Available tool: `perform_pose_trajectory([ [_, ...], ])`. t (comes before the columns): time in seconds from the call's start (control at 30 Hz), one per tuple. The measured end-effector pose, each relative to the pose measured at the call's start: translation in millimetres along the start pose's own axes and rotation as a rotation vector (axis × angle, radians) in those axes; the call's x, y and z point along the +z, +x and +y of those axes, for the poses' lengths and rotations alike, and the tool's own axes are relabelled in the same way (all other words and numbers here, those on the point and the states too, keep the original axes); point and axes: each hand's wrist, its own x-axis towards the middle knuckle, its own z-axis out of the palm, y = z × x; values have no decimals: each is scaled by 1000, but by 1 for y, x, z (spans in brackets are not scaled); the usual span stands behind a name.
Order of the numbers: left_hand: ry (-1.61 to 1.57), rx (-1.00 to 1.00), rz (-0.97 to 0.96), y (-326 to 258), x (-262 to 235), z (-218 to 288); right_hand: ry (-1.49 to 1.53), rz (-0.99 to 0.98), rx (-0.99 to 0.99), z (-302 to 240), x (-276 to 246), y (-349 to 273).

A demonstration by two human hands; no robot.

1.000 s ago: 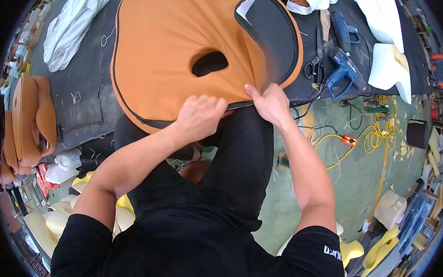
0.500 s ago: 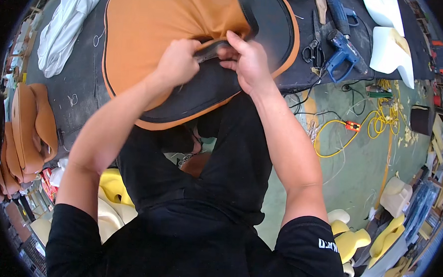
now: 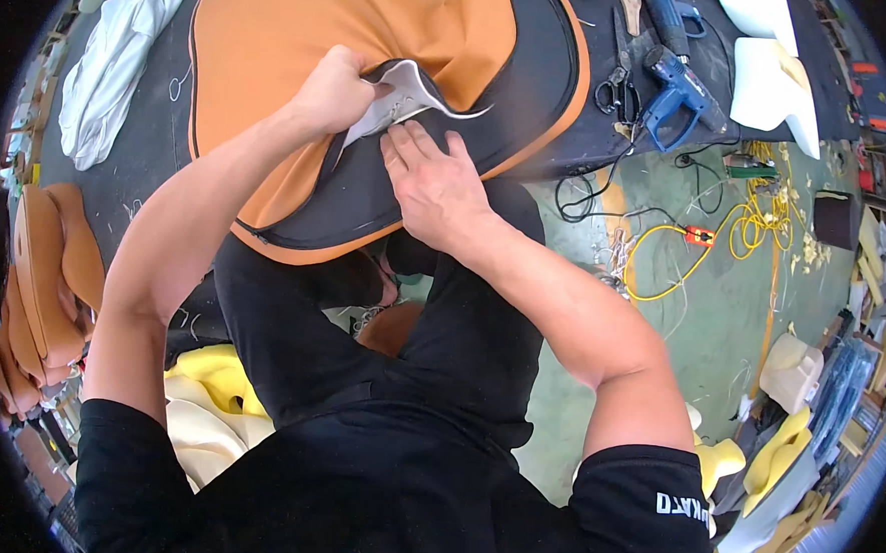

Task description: Fitting and zipping a leather cover onto a foam seat cushion base.

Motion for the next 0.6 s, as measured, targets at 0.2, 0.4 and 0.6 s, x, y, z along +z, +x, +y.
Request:
perform_pose_trajectory([
  [0.2, 316, 310, 109, -30, 20, 17, -52, -53, -22, 9, 10, 7],
  [0.4, 449, 455, 277, -92, 67, 8, 913, -53, 143, 29, -22, -14],
  [0.6, 795, 446, 279, -98, 105, 7, 1697, -31, 1053, 56, -33, 1],
])
